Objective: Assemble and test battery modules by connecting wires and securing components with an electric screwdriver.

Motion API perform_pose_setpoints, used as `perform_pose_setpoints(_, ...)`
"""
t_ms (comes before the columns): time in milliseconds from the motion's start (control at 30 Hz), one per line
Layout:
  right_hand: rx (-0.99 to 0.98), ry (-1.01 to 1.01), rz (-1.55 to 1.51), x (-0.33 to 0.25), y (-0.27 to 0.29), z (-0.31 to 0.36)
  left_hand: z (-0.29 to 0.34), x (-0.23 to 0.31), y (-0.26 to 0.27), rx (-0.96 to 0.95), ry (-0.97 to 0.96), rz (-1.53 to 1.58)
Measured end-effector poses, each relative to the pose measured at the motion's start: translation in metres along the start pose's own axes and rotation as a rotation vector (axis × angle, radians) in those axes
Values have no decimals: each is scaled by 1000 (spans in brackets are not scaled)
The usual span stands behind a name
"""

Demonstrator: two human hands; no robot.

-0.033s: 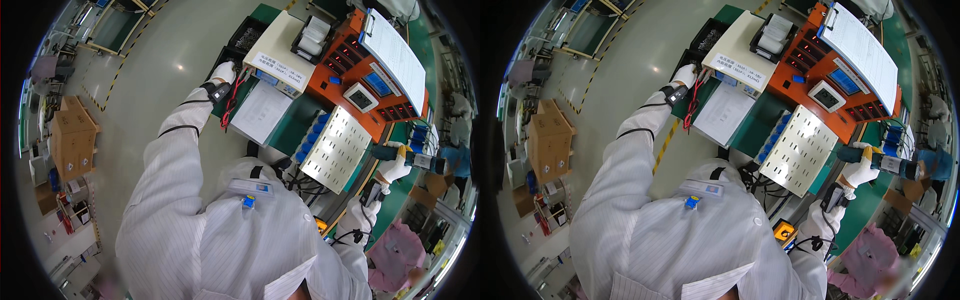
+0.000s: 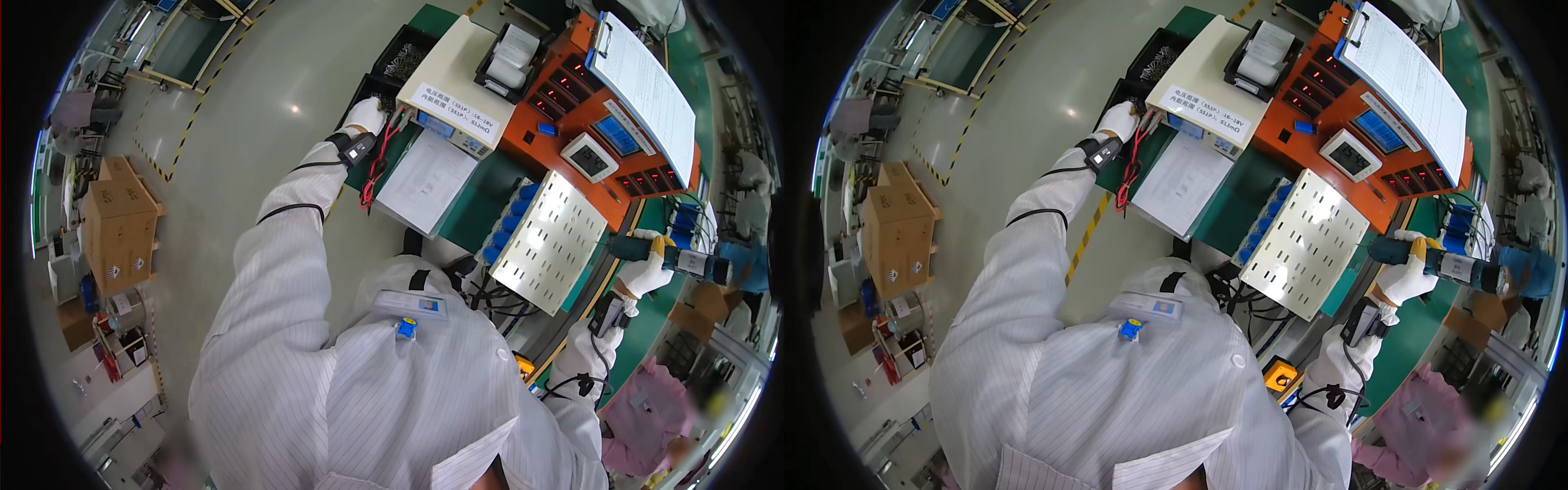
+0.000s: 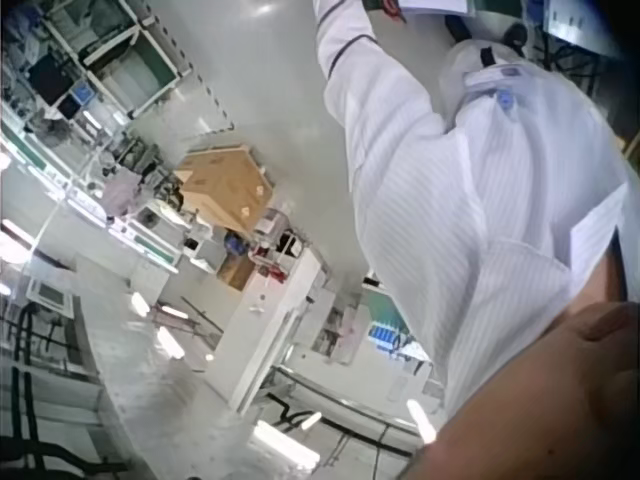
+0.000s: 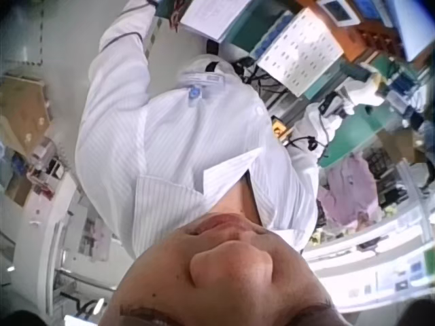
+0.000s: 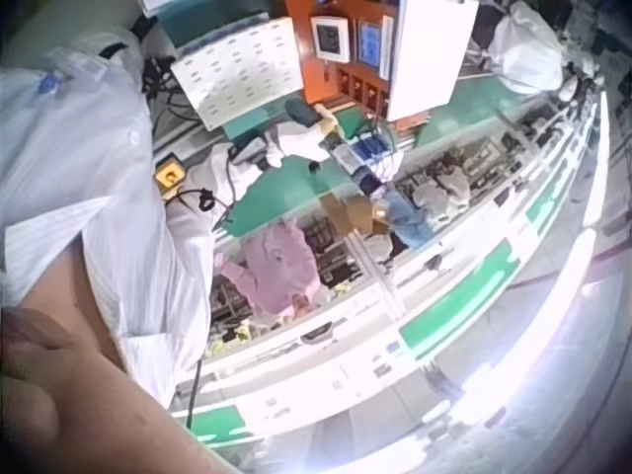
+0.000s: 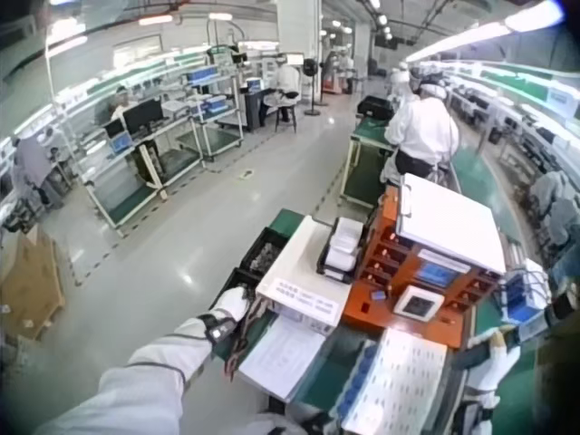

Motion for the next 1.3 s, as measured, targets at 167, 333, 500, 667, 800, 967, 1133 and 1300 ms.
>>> perform_pose_setpoints(167, -70, 38, -122, -13, 9, -3, -6, 7, 23, 251, 120, 96)
perform_pose_setpoints(333, -240, -61, -423, -27, 4, 5, 33, 59, 69, 308, 52, 331)
perform_pose_setpoints(500, -349, -127, -605, -43, -32, 18, 119, 163, 83, 244, -273, 603)
perform_pose_setpoints(667, -445, -61, -767, -73, -60, 35, 188, 288, 57, 120, -813, 525)
perform_pose_setpoints(800, -415, -63, -705, -82, -62, 43, 214, 328, 33, 42, -852, 480)
perform_pose_setpoints(967, -397, -38, -713, -84, -45, 44, 221, 347, 19, 7, -911, 487)
perform_pose_setpoints(1133, -397, -38, -617, -83, -35, 46, 227, 358, 15, -24, -944, 425)
perform_pose_setpoints(1300, -459, -135, -635, -74, -39, 49, 227, 350, 0, -160, -973, 444)
Point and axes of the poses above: each hand's wrist, its own z-axis away from the middle knuckle, its own y-axis out of the back of the hand, x = y × z, the point moved 4 cm from there along -z, towards the middle knuckle, and after that the axes turned 1 degree about y, right-handed, at the moved point
